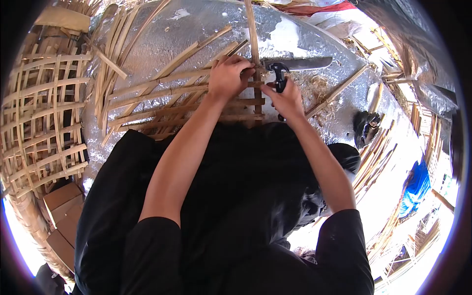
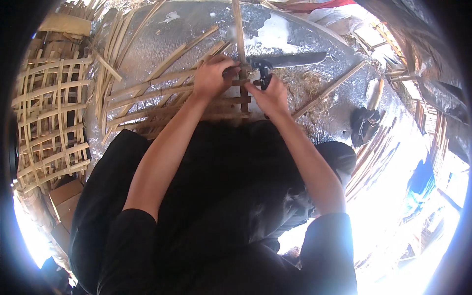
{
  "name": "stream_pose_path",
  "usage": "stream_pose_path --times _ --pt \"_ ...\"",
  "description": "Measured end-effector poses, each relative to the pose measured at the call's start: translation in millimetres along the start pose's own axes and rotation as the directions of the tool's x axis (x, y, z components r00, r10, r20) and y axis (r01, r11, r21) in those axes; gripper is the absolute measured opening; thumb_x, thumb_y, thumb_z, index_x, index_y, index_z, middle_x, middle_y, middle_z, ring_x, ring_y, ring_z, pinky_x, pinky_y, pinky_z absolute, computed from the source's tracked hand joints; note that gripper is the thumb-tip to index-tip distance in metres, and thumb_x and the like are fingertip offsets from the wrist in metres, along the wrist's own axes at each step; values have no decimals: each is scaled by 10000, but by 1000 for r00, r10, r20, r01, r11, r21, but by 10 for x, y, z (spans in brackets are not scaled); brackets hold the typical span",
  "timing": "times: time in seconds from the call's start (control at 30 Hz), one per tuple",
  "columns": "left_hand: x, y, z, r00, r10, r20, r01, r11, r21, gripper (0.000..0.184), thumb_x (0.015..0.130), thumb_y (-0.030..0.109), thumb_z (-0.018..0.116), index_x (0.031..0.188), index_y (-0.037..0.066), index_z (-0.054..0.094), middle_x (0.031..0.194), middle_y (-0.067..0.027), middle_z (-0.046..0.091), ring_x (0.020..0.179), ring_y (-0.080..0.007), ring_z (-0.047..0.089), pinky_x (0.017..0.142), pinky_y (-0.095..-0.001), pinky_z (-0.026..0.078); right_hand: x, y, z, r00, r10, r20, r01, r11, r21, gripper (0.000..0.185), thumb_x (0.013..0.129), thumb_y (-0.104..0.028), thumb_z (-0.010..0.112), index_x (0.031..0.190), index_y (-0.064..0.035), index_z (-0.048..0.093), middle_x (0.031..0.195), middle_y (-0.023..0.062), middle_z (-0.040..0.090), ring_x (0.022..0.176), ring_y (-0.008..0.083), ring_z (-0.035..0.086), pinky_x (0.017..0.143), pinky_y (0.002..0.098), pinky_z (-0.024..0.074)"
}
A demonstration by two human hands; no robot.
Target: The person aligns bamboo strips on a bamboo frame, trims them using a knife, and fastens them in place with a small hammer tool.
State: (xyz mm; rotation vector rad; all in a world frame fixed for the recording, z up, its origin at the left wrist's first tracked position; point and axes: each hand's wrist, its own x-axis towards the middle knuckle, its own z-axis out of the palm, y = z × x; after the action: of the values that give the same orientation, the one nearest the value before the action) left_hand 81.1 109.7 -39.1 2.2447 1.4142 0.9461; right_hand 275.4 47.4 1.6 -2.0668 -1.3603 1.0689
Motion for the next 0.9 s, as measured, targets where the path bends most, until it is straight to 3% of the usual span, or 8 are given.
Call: stream_pose_path --times 0.17,0.27,0.37,0.47,0.57,0.67,0.8,0.9 --pt "10 -29 24 999 29 -39 -30 1000 -6 116 870 242 783 975 200 809 956 13 747 959 -275 683 871 -411 545 -7 58 317 987 -88 -132 90 996 8 529 781 -313 800 1138 49 653 1026 262 730 984 431 711 876 484 551" --pt "42 -85 26 999 42 -28 -43 998 -49 117 875 241 780 983 207 809 944 12 743 932 -277 682 859 -418 546 33 116 350 972 -122 -203 123 992 -8 447 760 -272 862 1059 13 692 866 133 714 779 282 692 755 410 551" --pt "63 -85 7 995 90 -31 -90 996 8 139 877 232 797 997 160 802 959 -40 750 892 -304 695 804 -413 572 62 105 331 978 -109 -179 111 994 -3 418 755 -274 868 1003 10 687 870 125 716 780 265 690 752 406 550" --pt "87 -85 22 997 70 -37 -70 998 -2 91 869 216 786 958 205 802 922 4 736 896 -285 681 816 -428 559 95 158 380 943 -209 -258 208 978 -30 379 774 -265 859 962 8 677 802 95 694 727 234 677 721 393 548" --pt "105 -102 11 996 83 -16 -84 996 -27 82 867 219 795 946 198 796 912 7 732 881 -284 680 792 -421 570 93 235 285 977 -150 -150 167 980 107 407 828 -235 779 1095 40 642 859 179 704 761 312 698 714 425 552" --pt "113 -79 -30 997 78 14 -78 997 -17 124 870 212 811 979 155 801 950 -22 755 874 -291 688 771 -394 571 -44 92 49 980 197 -24 -166 879 447 280 862 -184 724 1021 26 627 753 107 641 618 202 634 581 369 515" --pt "117 -96 -4 996 82 -16 -83 995 -54 78 875 242 801 937 195 790 906 35 729 855 -260 673 741 -386 581 -41 426 54 981 128 -144 -59 911 407 220 911 -189 637 974 20 608 711 85 602 555 173 600 517 353 480" --pt "121 -116 7 995 100 -25 -101 993 -53 82 879 242 801 945 195 787 906 43 730 851 -254 672 728 -380 581 92 572 95 966 192 -171 -135 946 296 286 972 -285 576 997 -5 633 768 65 617 635 168 608 582 344 491"
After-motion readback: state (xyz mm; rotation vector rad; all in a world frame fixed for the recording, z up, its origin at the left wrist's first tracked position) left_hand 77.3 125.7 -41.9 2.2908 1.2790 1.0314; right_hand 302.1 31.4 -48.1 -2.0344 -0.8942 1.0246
